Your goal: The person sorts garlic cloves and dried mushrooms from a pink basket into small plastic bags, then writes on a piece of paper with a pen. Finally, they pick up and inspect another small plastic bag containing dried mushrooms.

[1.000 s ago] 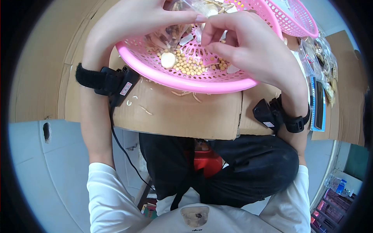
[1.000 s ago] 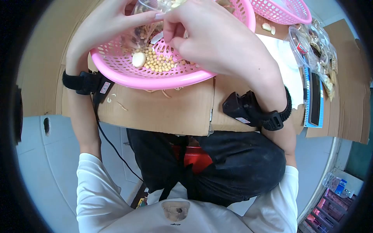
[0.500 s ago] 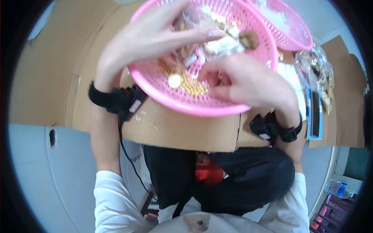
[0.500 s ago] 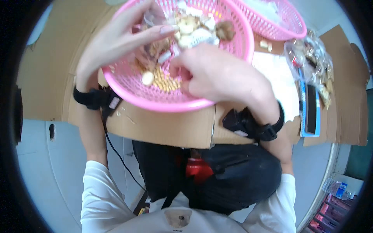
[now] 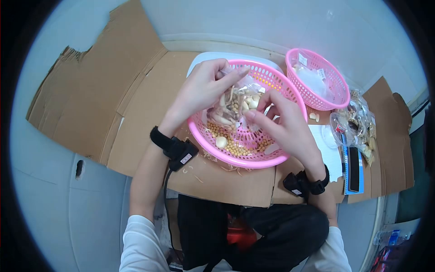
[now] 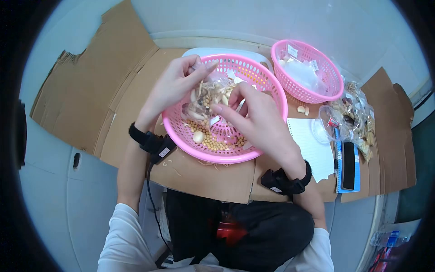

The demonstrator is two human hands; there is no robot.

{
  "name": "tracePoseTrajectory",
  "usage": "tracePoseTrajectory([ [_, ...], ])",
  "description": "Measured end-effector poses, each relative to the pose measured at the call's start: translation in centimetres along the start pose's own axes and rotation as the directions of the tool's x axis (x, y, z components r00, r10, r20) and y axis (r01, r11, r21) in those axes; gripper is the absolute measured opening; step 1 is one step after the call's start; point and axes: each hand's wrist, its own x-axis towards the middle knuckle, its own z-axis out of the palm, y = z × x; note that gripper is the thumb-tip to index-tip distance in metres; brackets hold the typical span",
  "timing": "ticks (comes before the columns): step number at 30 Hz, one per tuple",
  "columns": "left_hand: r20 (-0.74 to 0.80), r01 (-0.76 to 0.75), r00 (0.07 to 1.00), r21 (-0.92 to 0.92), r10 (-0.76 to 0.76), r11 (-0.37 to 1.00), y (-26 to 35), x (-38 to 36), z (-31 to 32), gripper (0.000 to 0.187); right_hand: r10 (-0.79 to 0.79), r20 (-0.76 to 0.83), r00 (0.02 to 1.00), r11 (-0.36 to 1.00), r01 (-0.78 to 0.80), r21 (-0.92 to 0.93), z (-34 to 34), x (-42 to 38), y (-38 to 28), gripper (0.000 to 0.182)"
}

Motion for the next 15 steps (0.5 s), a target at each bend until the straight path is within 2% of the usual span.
tracePoseTrajectory([
  [1, -0.004, -0.013, 1.0, -0.001, 0.013, 1.0, 0.4, -0.1, 0.0, 0.038, -0.028, -0.105, 0.994, 0.995, 0.038, 0.089, 0.0, 0.1, -0.1, 0.038],
  [3, 0.003, -0.037, 0.999, 0.005, 0.037, 0.999, 1.1, -0.4, 0.3, 0.038, -0.017, -0.116, 0.993, 0.986, 0.036, 0.161, -0.4, 0.1, -0.8, 0.036],
  [5, -0.021, -0.177, 0.984, -0.05, 0.176, 0.983, 1.5, -0.6, 1.1, 0.041, 0.009, -0.014, 1.0, 0.951, -0.004, 0.308, -1.0, 0.2, -1.1, 0.032],
  [6, -0.001, -0.154, 0.988, -0.01, 0.154, 0.988, 2.5, -1.0, 0.9, 0.041, 0.001, -0.04, 0.999, 0.951, 0.011, 0.308, -1.3, 0.4, -1.1, 0.032],
  [9, -0.006, -0.222, 0.974, 0.114, 0.224, 0.968, 2.4, -0.5, 0.3, 0.035, -0.089, -0.059, 0.994, 0.967, 0.101, 0.233, -1.9, 1.0, -0.5, 0.031],
  [10, 0.006, -0.237, 0.971, 0.123, 0.239, 0.964, 2.3, -0.4, 0.3, 0.035, -0.152, -0.136, 0.979, 0.971, 0.174, 0.167, -2.2, 1.4, -0.4, 0.03],
  [11, -0.011, -0.25, 0.968, -0.016, 0.25, 0.968, 2.2, -0.2, 0.3, 0.031, -0.214, -0.21, 0.954, 0.967, 0.238, 0.094, -2.6, 1.4, -0.5, 0.029],
  [12, -0.027, -0.254, 0.967, -0.157, 0.253, 0.954, 2.3, -0.3, 0.3, 0.027, -0.196, -0.264, 0.944, 0.972, 0.223, 0.078, -3.0, 1.2, -1.3, 0.027],
  [13, -0.013, -0.264, 0.964, -0.155, 0.265, 0.952, 2.5, -0.6, 0.4, 0.027, -0.196, -0.282, 0.939, 0.972, 0.225, 0.074, -3.3, 1.0, -1.6, 0.027],
  [15, -0.035, -0.201, 0.98, -0.241, 0.198, 0.95, 2.8, -1.1, 0.9, 0.022, -0.24, -0.329, 0.914, 0.96, 0.273, 0.057, -3.9, 0.9, -1.6, 0.027],
])
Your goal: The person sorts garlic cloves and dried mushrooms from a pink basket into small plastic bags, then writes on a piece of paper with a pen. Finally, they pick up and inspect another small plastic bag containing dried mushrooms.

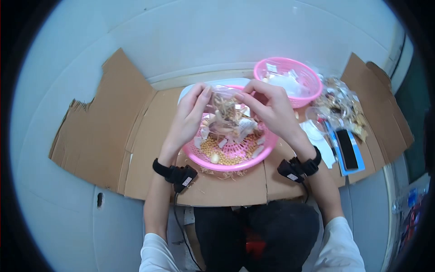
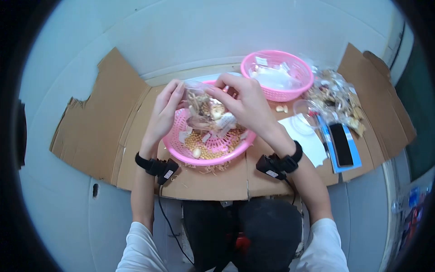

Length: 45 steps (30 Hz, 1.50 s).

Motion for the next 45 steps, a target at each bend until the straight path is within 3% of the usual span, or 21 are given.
tracePoseTrajectory([
  [2, -0.016, -0.031, 0.999, 0.021, 0.031, 0.999, -1.1, -0.5, 0.1, 0.02, 0.009, -0.031, 0.999, 0.999, -0.007, 0.047, 0.2, -0.4, 0.4, 0.029],
  [4, -0.059, 0.109, 0.992, -0.061, -0.113, 0.992, 0.4, -2.0, 0.6, 0.03, -0.07, -0.096, 0.993, 0.996, 0.074, 0.043, 0.3, -1.1, 0.3, 0.026],
  [6, -0.088, -0.087, 0.992, 0.03, 0.09, 0.996, 1.9, -2.7, 2.8, 0.052, -0.083, -0.146, 0.986, 0.991, 0.098, 0.096, -0.9, -2.8, -0.9, 0.023],
  [7, -0.042, -0.075, 0.996, 0.005, 0.076, 0.997, 2.9, -3.4, 4.1, 0.052, -0.059, -0.185, 0.981, 0.984, 0.089, 0.153, -1.8, -3.9, -1.7, 0.023],
  [8, -0.036, -0.131, 0.99, 0.098, 0.135, 0.986, 3.9, -4.3, 5.1, 0.059, -0.045, -0.215, 0.976, 0.973, 0.092, 0.214, -2.6, -5.0, -2.3, 0.023],
  [9, -0.032, -0.185, 0.98, 0.193, 0.195, 0.964, 4.9, -5.4, 5.8, 0.067, -0.022, -0.231, 0.973, 0.976, 0.071, 0.206, -3.4, -6.5, -2.7, 0.023],
  [10, -0.018, -0.186, 0.981, 0.171, 0.192, 0.968, 5.8, -6.2, 6.8, 0.067, 0.034, -0.253, 0.967, 0.978, 0.02, 0.208, -4.8, -8.2, -3.2, 0.023],
  [12, -0.051, -0.253, 0.953, 0.404, 0.297, 0.879, 6.9, -8.1, 9.2, 0.074, 0.086, -0.245, 0.966, 0.984, -0.044, 0.175, -7.2, -10.9, -4.1, 0.024],
  [13, -0.055, -0.309, 0.93, 0.421, 0.363, 0.853, 7.1, -8.7, 10.1, 0.059, 0.182, -0.226, 0.957, 0.974, -0.145, 0.171, -7.9, -12.4, -3.9, 0.024],
  [14, -0.067, -0.306, 0.93, 0.4, 0.36, 0.864, 7.3, -9.5, 10.8, 0.059, 0.276, -0.215, 0.937, 0.955, -0.243, 0.17, -8.1, -13.7, -3.4, 0.024],
  [16, 0.165, -0.434, 0.898, 0.494, 0.408, 0.754, 7.9, -10.5, 12.1, 0.038, 0.362, -0.188, 0.913, 0.93, -0.338, 0.147, -7.7, -16.0, -0.4, 0.025],
  [18, 0.231, -0.405, 0.912, 0.381, 0.339, 0.831, 6.4, -11.5, 14.9, 0.025, 0.506, -0.093, 0.858, 0.842, -0.467, 0.27, -6.6, -17.5, 3.2, 0.024],
  [24, 0.353, -0.424, 0.895, 0.483, 0.273, 0.766, 0.2, -12.7, 19.1, 0.028, 0.543, -0.076, 0.836, 0.839, -0.544, 0.006, -6.8, -17.1, 5.0, 0.026],
  [26, 0.414, -0.505, 0.857, 0.561, 0.305, 0.656, -1.8, -13.1, 18.9, 0.033, 0.331, -0.085, 0.94, 0.915, -0.342, -0.213, -7.0, -16.7, 6.6, 0.023],
  [29, 0.438, -0.474, 0.868, 0.591, 0.234, 0.652, -2.2, -13.6, 18.7, 0.042, 0.334, -0.121, 0.935, 0.883, -0.355, -0.308, -8.6, -16.5, 6.2, 0.026],
  [31, 0.453, -0.477, 0.866, 0.62, 0.212, 0.623, -2.3, -13.6, 18.9, 0.051, 0.218, -0.2, 0.955, 0.749, -0.295, -0.593, -11.3, -16.6, 4.2, 0.026],
  [33, 0.426, -0.462, 0.878, 0.625, 0.221, 0.63, -2.5, -13.6, 19.1, 0.052, 0.331, -0.292, 0.897, 0.467, -0.425, -0.776, -14.5, -17.5, 3.6, 0.034],
  [34, 0.414, -0.458, 0.881, 0.629, 0.229, 0.628, -2.6, -13.6, 19.2, 0.053, 0.274, -0.315, 0.909, 0.309, -0.393, -0.866, -15.3, -18.3, 3.9, 0.037],
  [36, 0.396, -0.45, 0.887, 0.632, 0.236, 0.631, -2.6, -13.4, 19.5, 0.054, 0.436, -0.301, 0.848, 0.154, -0.4, -0.904, -17.1, -19.3, 5.0, 0.038],
  [42, 0.419, -0.523, 0.846, 0.534, 0.329, 0.664, -2.4, -12.9, 19.6, 0.048, 0.321, -0.161, 0.933, 0.174, -0.225, -0.959, -17.2, -19.6, 7.1, 0.023],
  [45, 0.448, -0.557, 0.816, 0.442, 0.365, 0.703, -2.3, -13.2, 19.9, 0.044, 0.382, -0.146, 0.913, 0.128, -0.209, -0.97, -17.6, -18.6, 7.1, 0.022],
])
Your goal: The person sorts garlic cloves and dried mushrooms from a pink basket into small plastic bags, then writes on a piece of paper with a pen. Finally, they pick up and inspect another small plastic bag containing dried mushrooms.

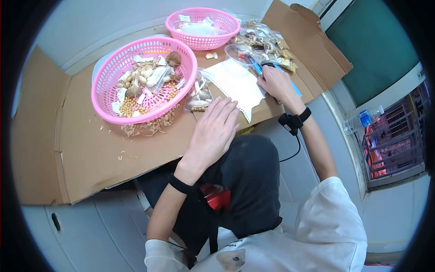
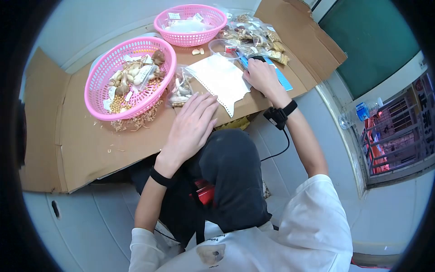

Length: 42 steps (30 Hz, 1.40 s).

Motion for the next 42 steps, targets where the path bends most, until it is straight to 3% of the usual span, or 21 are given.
tracePoseTrajectory([
  [6, 0.01, -0.019, 1.0, 0.042, 0.019, 0.999, 0.6, 1.3, 1.2, 0.046, -0.02, 0.17, 0.985, 0.99, 0.043, -0.134, -1.9, 1.8, -1.0, 0.031],
  [9, 0.032, -0.023, 0.999, 0.079, 0.021, 0.997, 0.7, 1.7, 1.8, 0.05, -0.034, 0.226, 0.974, 0.998, 0.045, -0.043, -3.1, 2.2, -0.5, 0.037],
  [11, 0.044, -0.016, 0.999, 0.088, 0.012, 0.996, 0.5, 1.7, 2.2, 0.052, 0.051, 0.253, 0.966, 0.996, -0.068, 0.058, -4.5, 2.0, 0.4, 0.04],
  [13, 0.07, 0.0, 0.998, 0.062, -0.004, 0.998, 0.3, 1.4, 2.9, 0.054, 0.053, 0.301, 0.952, 0.993, -0.083, 0.089, -6.3, 0.9, 1.1, 0.037],
  [15, 0.064, 0.001, 0.998, 0.056, -0.005, 0.998, 0.2, 1.1, 2.9, 0.055, 0.208, 0.47, 0.858, 0.811, -0.42, 0.407, -8.3, -1.3, 1.1, 0.028],
  [16, 0.057, -0.005, 0.998, 0.054, 0.002, 0.999, 0.1, 1.0, 2.9, 0.055, 0.208, 0.474, 0.855, 0.811, -0.422, 0.405, -8.6, -2.4, 1.4, 0.028],
  [18, 0.064, -0.002, 0.998, 0.039, -0.001, 0.999, 0.0, 0.9, 2.5, 0.055, 0.116, 0.4, 0.909, 0.612, -0.383, 0.692, -8.8, -4.5, 2.1, 0.016],
  [19, 0.071, -0.003, 0.997, 0.029, 0.001, 1.0, 0.0, 0.8, 2.3, 0.055, 0.127, 0.407, 0.905, 0.606, -0.395, 0.69, -8.5, -5.5, 2.0, 0.016],
  [21, 0.082, -0.006, 0.997, 0.02, 0.005, 1.0, 0.1, 0.7, 1.8, 0.055, 0.086, 0.356, 0.931, 0.273, -0.365, 0.89, -7.3, -7.3, 1.8, 0.015],
  [23, 0.086, -0.008, 0.996, 0.022, 0.006, 1.0, 0.1, 0.7, 1.5, 0.055, 0.119, 0.399, 0.909, 0.26, -0.417, 0.871, -5.8, -8.4, 2.1, 0.02],
  [26, 0.084, -0.007, 0.996, 0.021, 0.005, 1.0, 0.2, 0.5, 0.9, 0.055, 0.279, 0.273, 0.921, 0.64, -0.39, 0.662, -1.7, -8.8, 1.4, 0.036],
  [30, 0.122, -0.007, 0.992, 0.036, 0.003, 0.999, 0.5, 0.4, 0.3, 0.055, 0.344, 0.142, 0.928, 0.781, -0.366, 0.506, -2.5, -7.9, -1.7, 0.046],
  [31, 0.129, -0.007, 0.992, 0.028, 0.003, 1.0, 0.6, 0.5, 0.2, 0.055, 0.348, 0.139, 0.927, 0.777, -0.368, 0.511, -2.4, -7.5, -1.6, 0.046],
  [33, 0.139, -0.012, 0.99, 0.022, 0.009, 1.0, 0.6, 0.5, 0.1, 0.055, 0.274, 0.31, 0.91, 0.764, -0.402, 0.505, -2.5, -6.7, -1.4, 0.044],
  [39, 0.157, 0.0, 0.988, 0.053, -0.009, 0.999, 1.4, 1.6, -0.3, 0.051, 0.2, 0.298, 0.933, 0.668, -0.352, 0.655, -2.2, -6.3, -1.2, 0.034],
  [41, 0.297, 0.084, 0.947, 0.136, -0.121, 0.987, 2.1, 3.5, -0.4, 0.049, 0.19, 0.289, 0.938, 0.639, -0.342, 0.689, -1.6, -6.3, -0.9, 0.032],
  [42, 0.291, 0.091, 0.948, 0.137, -0.128, 0.986, 2.3, 4.7, -0.2, 0.049, 0.179, 0.284, 0.942, 0.61, -0.333, 0.719, -1.5, -6.2, -0.8, 0.03],
])
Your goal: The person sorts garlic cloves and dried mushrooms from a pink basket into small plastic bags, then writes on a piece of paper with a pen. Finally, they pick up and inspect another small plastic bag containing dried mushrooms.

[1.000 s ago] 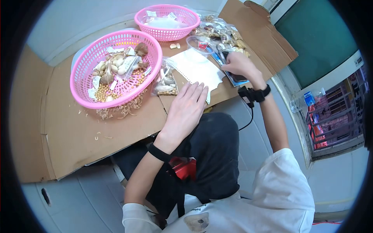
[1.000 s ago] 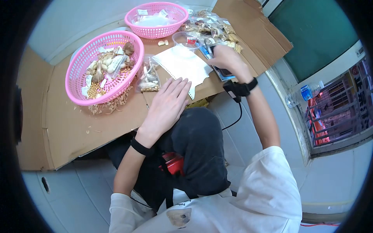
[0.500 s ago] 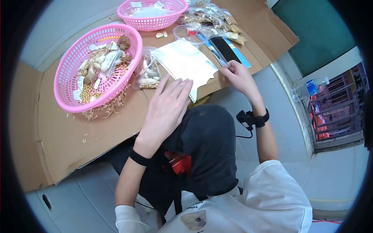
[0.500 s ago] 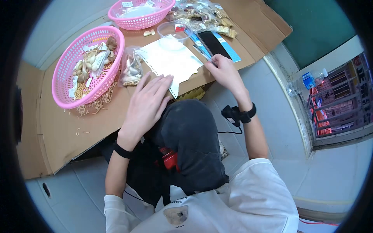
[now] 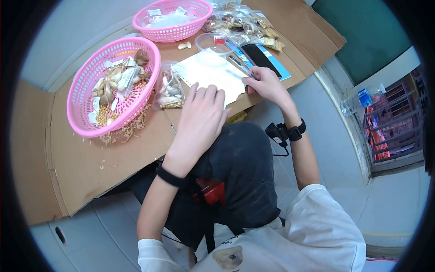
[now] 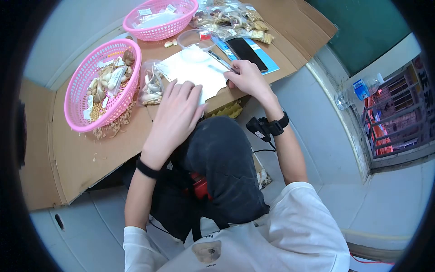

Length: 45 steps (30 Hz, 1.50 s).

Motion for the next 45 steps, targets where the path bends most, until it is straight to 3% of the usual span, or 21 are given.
tracePoseTrajectory([
  [2, 0.158, 0.074, 0.986, -0.105, -0.057, 0.992, 0.2, 2.6, -0.3, 0.059, 0.026, 0.027, 0.999, 0.999, -0.027, 0.035, 0.0, 0.2, -0.2, 0.028],
  [3, 0.147, 0.082, 0.987, -0.107, -0.065, 0.991, -0.3, 3.5, 0.7, 0.059, 0.054, 0.047, 0.997, 0.996, -0.058, 0.075, -0.1, 0.5, -0.3, 0.027],
  [5, -0.172, -0.146, 0.976, -0.077, 0.131, 0.986, -1.5, 4.5, 4.7, 0.076, 0.064, 0.078, 0.995, 0.995, -0.07, 0.072, -0.2, 1.0, 0.2, 0.028],
  [8, -0.227, -0.152, 0.964, -0.053, 0.136, 0.987, -1.5, 5.1, 7.5, 0.091, 0.093, 0.139, 0.986, 0.988, -0.108, 0.106, -0.6, 1.7, 0.0, 0.028],
  [11, -0.194, -0.118, 0.975, -0.045, 0.108, 0.992, -1.3, 5.1, 7.8, 0.094, 0.129, 0.194, 0.973, 0.981, -0.154, 0.118, -0.7, 2.1, -0.2, 0.028],
  [14, -0.102, -0.08, 0.992, -0.03, 0.076, 0.996, -1.0, 5.5, 7.0, 0.095, 0.143, 0.21, 0.967, 0.982, -0.165, 0.092, -0.8, 2.1, -0.5, 0.028],
  [18, -0.105, -0.045, 0.994, -0.03, 0.041, 0.999, -1.0, 5.8, 7.3, 0.095, 0.069, 0.202, 0.977, 0.99, -0.092, 0.111, -0.5, 2.0, -0.6, 0.026],
  [22, -0.168, -0.009, 0.986, 0.092, 0.024, 0.996, -1.0, 5.8, 8.4, 0.101, -0.036, 0.141, 0.989, 0.993, 0.02, 0.114, 0.1, 1.2, -0.3, 0.024],
  [33, -0.147, -0.001, 0.989, 0.077, 0.012, 0.997, -1.0, 5.8, 8.2, 0.096, -0.079, 0.003, 0.997, 0.992, 0.079, -0.098, 0.7, 0.1, -1.7, 0.023],
  [42, -0.114, 0.021, 0.993, 0.11, -0.009, 0.994, -0.8, 5.7, 8.2, 0.096, -0.196, -0.063, 0.978, 0.976, 0.189, -0.107, 1.5, -0.1, -0.5, 0.022],
  [45, -0.114, 0.017, 0.993, 0.12, -0.003, 0.993, -0.9, 5.7, 8.3, 0.097, -0.172, -0.061, 0.983, 0.985, 0.169, -0.047, 1.2, -0.3, -0.5, 0.022],
])
